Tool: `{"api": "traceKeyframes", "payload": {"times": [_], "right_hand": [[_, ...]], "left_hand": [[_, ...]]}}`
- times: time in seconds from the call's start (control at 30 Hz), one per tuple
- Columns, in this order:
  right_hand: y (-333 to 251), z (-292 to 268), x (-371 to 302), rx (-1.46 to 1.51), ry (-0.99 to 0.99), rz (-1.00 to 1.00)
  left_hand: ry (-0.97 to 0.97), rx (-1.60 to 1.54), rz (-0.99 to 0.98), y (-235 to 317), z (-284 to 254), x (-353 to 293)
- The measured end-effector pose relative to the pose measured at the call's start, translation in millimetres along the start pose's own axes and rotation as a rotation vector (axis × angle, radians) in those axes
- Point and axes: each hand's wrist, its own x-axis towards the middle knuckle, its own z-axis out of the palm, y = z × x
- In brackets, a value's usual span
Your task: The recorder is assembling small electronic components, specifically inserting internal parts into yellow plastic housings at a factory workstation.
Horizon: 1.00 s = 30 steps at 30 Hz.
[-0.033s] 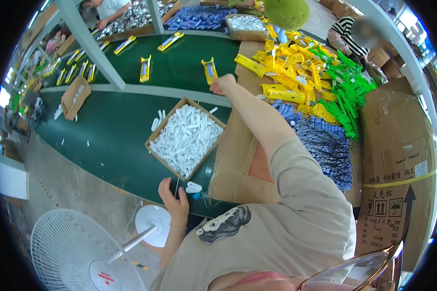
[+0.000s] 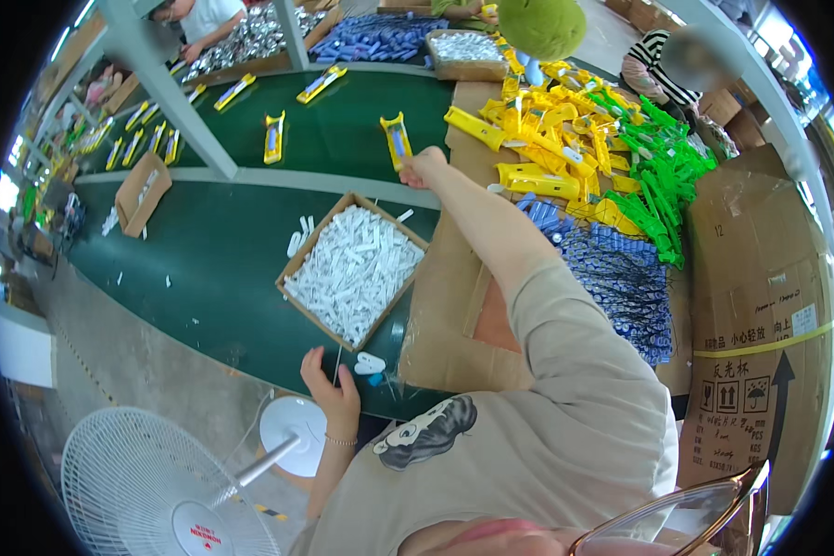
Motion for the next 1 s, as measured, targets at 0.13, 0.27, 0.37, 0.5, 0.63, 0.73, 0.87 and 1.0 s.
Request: {"api": "traceKeyframes", "payload": {"times": [0.13, 0.27, 0.37, 0.5, 0.63, 0.73, 0.87, 1.0], "right_hand": [[-27.9, -28.2, -27.2, -0.623, -0.155, -0.098], [-11.2, -123.1, -5.6, -1.405, 0.131, -0.572], [-21.1, -197.2, -62.2, -1.67, -0.074, -0.314], [26.9, -249.7, -75.4, -1.629, -0.147, -0.43], [48.3, -260.0, -98.1, -1.508, 0.215, -0.741], [40.9, -261.0, -118.1, -1.319, 0.334, -0.862], [24.1, -248.1, -177.9, -0.823, 0.377, -1.262], [13.6, -193.7, -270.7, -0.574, 0.271, -1.251]], "left_hand": [[-0.044, -0.017, -0.023, 0.9, -3.0, -0.9], [-0.049, -0.123, -0.077, -0.8, -2.8, -1.0], [-0.034, -0.16, -0.077, -5.0, -4.6, -4.4], [0.027, -0.276, -0.075, -10.3, -0.1, -3.7], [0.013, -0.194, 0.022, -4.6, 2.2, -1.3], [0.009, -0.217, 0.138, 16.2, 7.1, 3.8], [-0.034, -0.154, 0.382, 50.3, 17.6, 26.0], [-0.248, -0.171, 0.483, 85.7, 25.5, 49.6]]}}
